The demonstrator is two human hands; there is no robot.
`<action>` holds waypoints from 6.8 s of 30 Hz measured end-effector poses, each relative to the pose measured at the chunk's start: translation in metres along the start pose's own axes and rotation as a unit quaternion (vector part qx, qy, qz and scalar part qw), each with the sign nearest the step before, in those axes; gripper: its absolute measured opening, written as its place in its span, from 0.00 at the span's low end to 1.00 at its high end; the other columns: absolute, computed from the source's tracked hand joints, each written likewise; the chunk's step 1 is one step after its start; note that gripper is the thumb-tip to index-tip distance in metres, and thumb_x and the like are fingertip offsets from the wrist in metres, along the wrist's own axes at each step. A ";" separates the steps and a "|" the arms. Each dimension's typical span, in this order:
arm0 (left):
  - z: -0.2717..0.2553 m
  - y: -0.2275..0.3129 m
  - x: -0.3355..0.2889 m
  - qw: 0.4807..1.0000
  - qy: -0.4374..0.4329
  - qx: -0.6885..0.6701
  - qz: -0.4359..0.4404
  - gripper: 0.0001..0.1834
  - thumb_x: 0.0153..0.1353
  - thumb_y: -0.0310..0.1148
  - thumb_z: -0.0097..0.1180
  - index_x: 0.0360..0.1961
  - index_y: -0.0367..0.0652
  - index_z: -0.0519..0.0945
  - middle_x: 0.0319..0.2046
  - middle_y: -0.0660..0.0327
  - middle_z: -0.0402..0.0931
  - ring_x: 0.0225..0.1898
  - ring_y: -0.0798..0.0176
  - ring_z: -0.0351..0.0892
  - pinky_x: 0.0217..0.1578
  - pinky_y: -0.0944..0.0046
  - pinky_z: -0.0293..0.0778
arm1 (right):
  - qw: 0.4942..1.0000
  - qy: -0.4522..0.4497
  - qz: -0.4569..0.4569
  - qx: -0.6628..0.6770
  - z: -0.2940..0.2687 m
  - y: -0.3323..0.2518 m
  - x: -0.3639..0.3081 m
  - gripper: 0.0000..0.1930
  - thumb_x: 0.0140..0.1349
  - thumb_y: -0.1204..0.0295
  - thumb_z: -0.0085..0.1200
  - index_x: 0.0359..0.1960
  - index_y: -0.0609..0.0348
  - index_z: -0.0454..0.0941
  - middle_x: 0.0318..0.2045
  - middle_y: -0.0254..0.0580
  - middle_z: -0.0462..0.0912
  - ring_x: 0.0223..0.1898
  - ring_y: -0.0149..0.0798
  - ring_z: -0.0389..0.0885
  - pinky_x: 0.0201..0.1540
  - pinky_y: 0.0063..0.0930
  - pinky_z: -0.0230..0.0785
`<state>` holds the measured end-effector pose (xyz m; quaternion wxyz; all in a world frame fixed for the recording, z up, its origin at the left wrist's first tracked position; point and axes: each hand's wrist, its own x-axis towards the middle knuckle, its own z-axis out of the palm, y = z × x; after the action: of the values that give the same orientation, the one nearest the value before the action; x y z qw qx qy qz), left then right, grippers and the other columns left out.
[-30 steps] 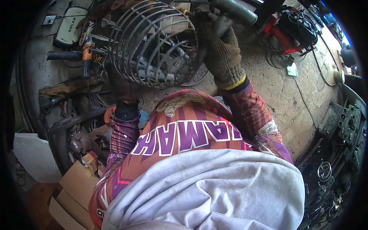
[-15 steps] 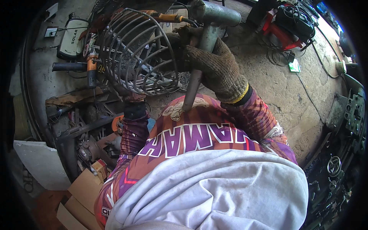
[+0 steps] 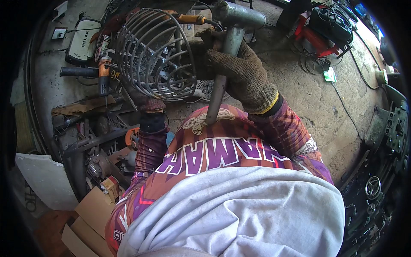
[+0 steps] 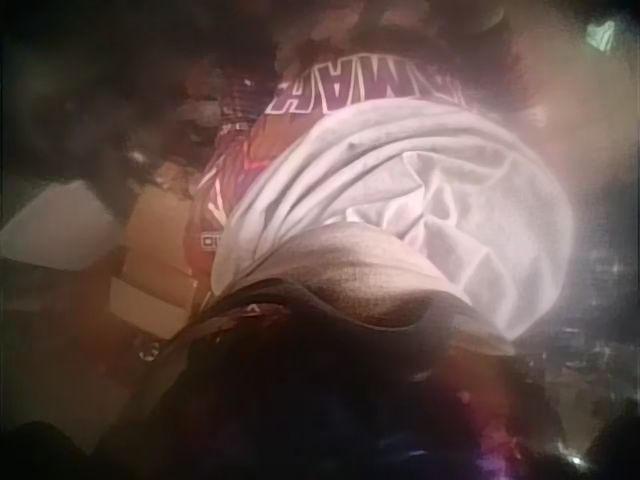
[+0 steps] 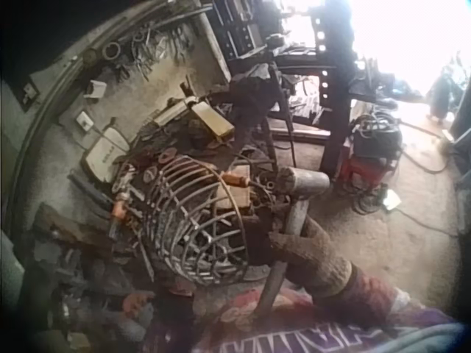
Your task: The person uses a hammer to shape and adjust a metal grill structure against a workbench, then applies an angle grinder to parts of the grill.
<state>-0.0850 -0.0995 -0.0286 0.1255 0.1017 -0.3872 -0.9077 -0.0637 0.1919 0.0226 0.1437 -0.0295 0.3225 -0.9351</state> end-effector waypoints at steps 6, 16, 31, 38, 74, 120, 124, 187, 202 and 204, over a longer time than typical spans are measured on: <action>0.018 0.002 -0.012 1.000 -0.028 -0.003 0.002 0.30 0.72 0.56 0.41 0.66 0.49 0.66 0.62 0.53 0.69 0.61 0.47 0.71 0.59 0.40 0.70 | 0.994 0.035 -0.013 -0.102 -0.003 0.001 -0.001 0.22 0.61 0.73 0.63 0.57 0.60 0.73 0.41 0.35 0.79 0.43 0.30 0.80 0.48 0.27 0.76; 0.038 0.012 -0.044 0.994 -0.035 0.008 -0.101 0.29 0.73 0.52 0.42 0.66 0.46 0.65 0.63 0.53 0.68 0.61 0.49 0.71 0.61 0.45 0.69 | 0.970 0.082 -0.043 -0.224 0.004 0.002 0.023 0.19 0.61 0.68 0.64 0.51 0.64 0.76 0.37 0.39 0.83 0.38 0.32 0.84 0.40 0.26 0.79; 0.038 0.039 -0.056 0.981 -0.057 0.033 -0.183 0.26 0.67 0.46 0.56 0.59 0.39 0.73 0.52 0.49 0.78 0.49 0.50 0.82 0.49 0.49 0.81 | 0.941 0.079 -0.001 -0.330 -0.018 -0.007 0.052 0.19 0.61 0.59 0.62 0.46 0.59 0.79 0.29 0.37 0.82 0.25 0.31 0.81 0.27 0.23 0.73; 0.035 0.029 -0.057 0.984 -0.071 0.054 -0.153 0.28 0.69 0.48 0.54 0.59 0.36 0.72 0.52 0.46 0.78 0.48 0.49 0.82 0.49 0.48 0.81 | 0.965 0.045 -0.058 -0.250 -0.013 -0.005 0.053 0.18 0.64 0.61 0.61 0.49 0.59 0.77 0.34 0.38 0.82 0.29 0.30 0.81 0.33 0.23 0.75; 0.051 0.039 -0.066 0.986 0.024 0.161 -0.033 0.12 0.64 0.41 0.60 0.40 0.44 0.79 0.23 0.61 0.82 0.19 0.70 0.79 0.16 0.73 0.68 | 0.672 -0.066 -0.189 -0.713 -0.021 0.027 -0.024 0.26 0.55 0.65 0.68 0.54 0.61 0.74 0.38 0.49 0.84 0.36 0.44 0.85 0.40 0.35 0.76; 0.041 0.053 -0.070 0.996 -0.037 0.077 0.025 0.26 0.65 0.33 0.56 0.63 0.45 0.67 0.48 0.52 0.80 0.41 0.53 0.85 0.36 0.54 0.86 | 0.622 -0.086 -0.220 -0.746 0.002 0.023 -0.013 0.24 0.55 0.65 0.63 0.54 0.57 0.76 0.34 0.52 0.84 0.34 0.53 0.85 0.37 0.44 0.77; 0.068 0.053 -0.080 0.977 0.042 0.210 0.003 0.10 0.62 0.32 0.61 0.43 0.41 0.80 0.27 0.58 0.83 0.22 0.68 0.82 0.18 0.72 0.75 | 0.620 -0.043 -0.215 -0.753 0.007 0.025 -0.008 0.24 0.54 0.64 0.64 0.53 0.58 0.76 0.34 0.51 0.84 0.36 0.53 0.85 0.38 0.44 0.77; 0.034 0.068 -0.053 0.995 -0.097 0.017 0.018 0.28 0.64 0.32 0.56 0.65 0.46 0.66 0.54 0.49 0.76 0.44 0.50 0.84 0.35 0.50 0.88 | 0.794 -0.144 -0.148 -0.572 -0.007 0.022 -0.006 0.27 0.65 0.71 0.57 0.65 0.65 0.66 0.60 0.49 0.75 0.41 0.32 0.79 0.50 0.28 0.70; 0.030 0.065 -0.042 0.994 -0.102 -0.019 0.022 0.24 0.63 0.35 0.59 0.59 0.43 0.70 0.42 0.54 0.81 0.31 0.57 0.86 0.26 0.60 0.85 | 0.912 -0.043 -0.158 -0.375 -0.004 0.016 -0.025 0.23 0.67 0.70 0.55 0.61 0.65 0.68 0.33 0.39 0.80 0.29 0.30 0.77 0.34 0.26 0.73; 0.018 0.060 -0.041 0.992 -0.108 -0.066 -0.013 0.23 0.64 0.38 0.58 0.59 0.44 0.72 0.44 0.56 0.81 0.35 0.59 0.84 0.31 0.59 0.84 | 0.947 -0.020 -0.114 -0.300 -0.001 0.012 -0.016 0.21 0.68 0.66 0.54 0.59 0.64 0.69 0.32 0.39 0.80 0.29 0.31 0.78 0.32 0.27 0.72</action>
<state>-0.0417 -0.1150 0.0310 0.0774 -0.0004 -0.3360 -0.9387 -0.0453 0.1883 0.0149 0.0270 -0.1262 0.5798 -0.8045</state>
